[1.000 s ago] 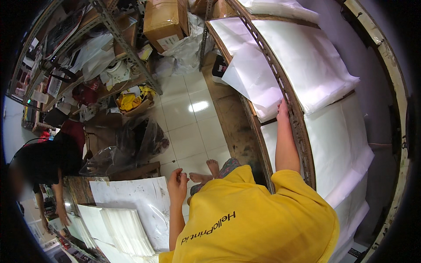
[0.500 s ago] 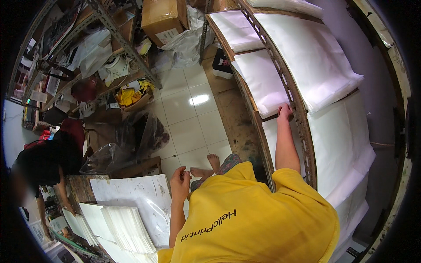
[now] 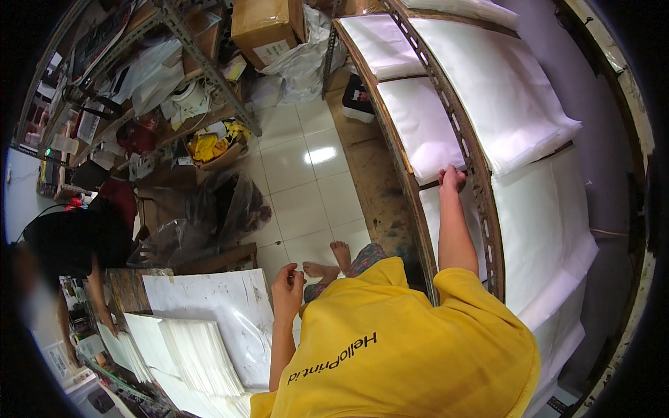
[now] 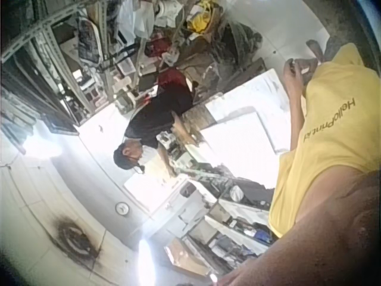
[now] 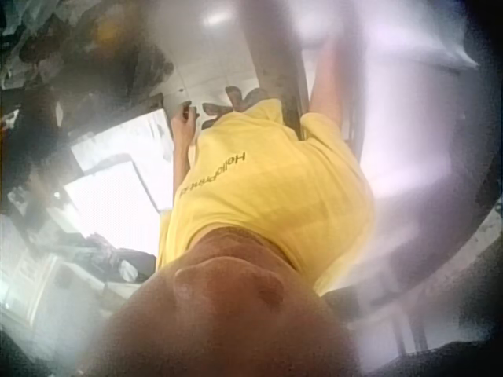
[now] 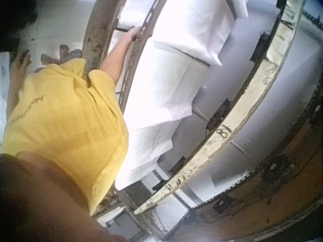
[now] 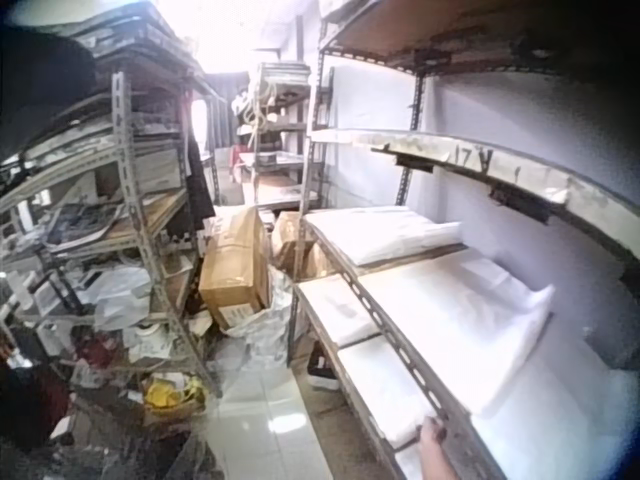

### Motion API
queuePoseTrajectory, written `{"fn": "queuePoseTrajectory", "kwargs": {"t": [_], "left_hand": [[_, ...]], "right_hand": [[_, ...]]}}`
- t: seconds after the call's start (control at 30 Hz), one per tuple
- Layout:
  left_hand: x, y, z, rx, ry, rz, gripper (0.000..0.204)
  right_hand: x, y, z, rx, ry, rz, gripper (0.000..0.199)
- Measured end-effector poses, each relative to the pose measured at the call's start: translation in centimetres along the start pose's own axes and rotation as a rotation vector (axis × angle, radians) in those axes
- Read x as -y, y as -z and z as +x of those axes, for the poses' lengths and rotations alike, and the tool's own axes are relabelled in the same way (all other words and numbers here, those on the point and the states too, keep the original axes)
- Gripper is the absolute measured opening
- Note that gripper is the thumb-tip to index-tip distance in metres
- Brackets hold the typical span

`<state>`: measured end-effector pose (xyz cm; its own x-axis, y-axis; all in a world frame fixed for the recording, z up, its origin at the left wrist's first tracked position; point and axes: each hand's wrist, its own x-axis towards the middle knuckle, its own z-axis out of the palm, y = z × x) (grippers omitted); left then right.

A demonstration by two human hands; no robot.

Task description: The person repeatedly picks up white sheets from a table and places them onto a metal rack. The person handles the sheets one at a time, moving between the table and the rack throughout the clip.

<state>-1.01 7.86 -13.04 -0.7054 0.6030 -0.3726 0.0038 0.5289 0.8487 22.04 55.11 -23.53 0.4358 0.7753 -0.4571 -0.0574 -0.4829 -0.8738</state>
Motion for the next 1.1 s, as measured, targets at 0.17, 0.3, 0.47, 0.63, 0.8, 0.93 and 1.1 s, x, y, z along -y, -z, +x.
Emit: {"fn": "queuePoseTrajectory", "kwargs": {"t": [0.17,0.3,0.47,0.63,0.8,0.93,1.1], "left_hand": [[0.5,-0.2,-0.7,-0.007,0.010,-0.047,0.029],[1.7,0.0,-2.2,-0.021,-0.015,-0.066,0.028],[0.4,2.3,-5.2,-0.038,-0.084,-0.024,0.031],[-0.9,6.8,-10.0,-0.194,-0.210,-0.081,0.031],[-0.3,14.9,-19.0,-0.470,-0.238,-0.139,0.028],[4.8,21.8,-26.2,-0.813,-0.201,-0.045,0.026],[16.8,33.5,-32.5,-1.217,-0.045,0.259,0.023]], "right_hand": [[-0.8,0.0,0.0,0.013,0.045,0.057,0.013],[-0.9,-0.3,-0.1,0.037,0.012,0.014,0.015],[-2.8,1.0,5.2,-0.040,0.172,-0.062,0.015],[-5.2,2.8,-3.3,0.285,0.258,-0.187,0.015],[-14.3,1.7,-11.3,0.695,0.247,-0.295,0.016],[-24.3,1.3,-15.3,0.795,0.103,-0.446,0.013],[-28.2,5.5,-23.0,0.961,0.074,-0.716,0.015]]}}
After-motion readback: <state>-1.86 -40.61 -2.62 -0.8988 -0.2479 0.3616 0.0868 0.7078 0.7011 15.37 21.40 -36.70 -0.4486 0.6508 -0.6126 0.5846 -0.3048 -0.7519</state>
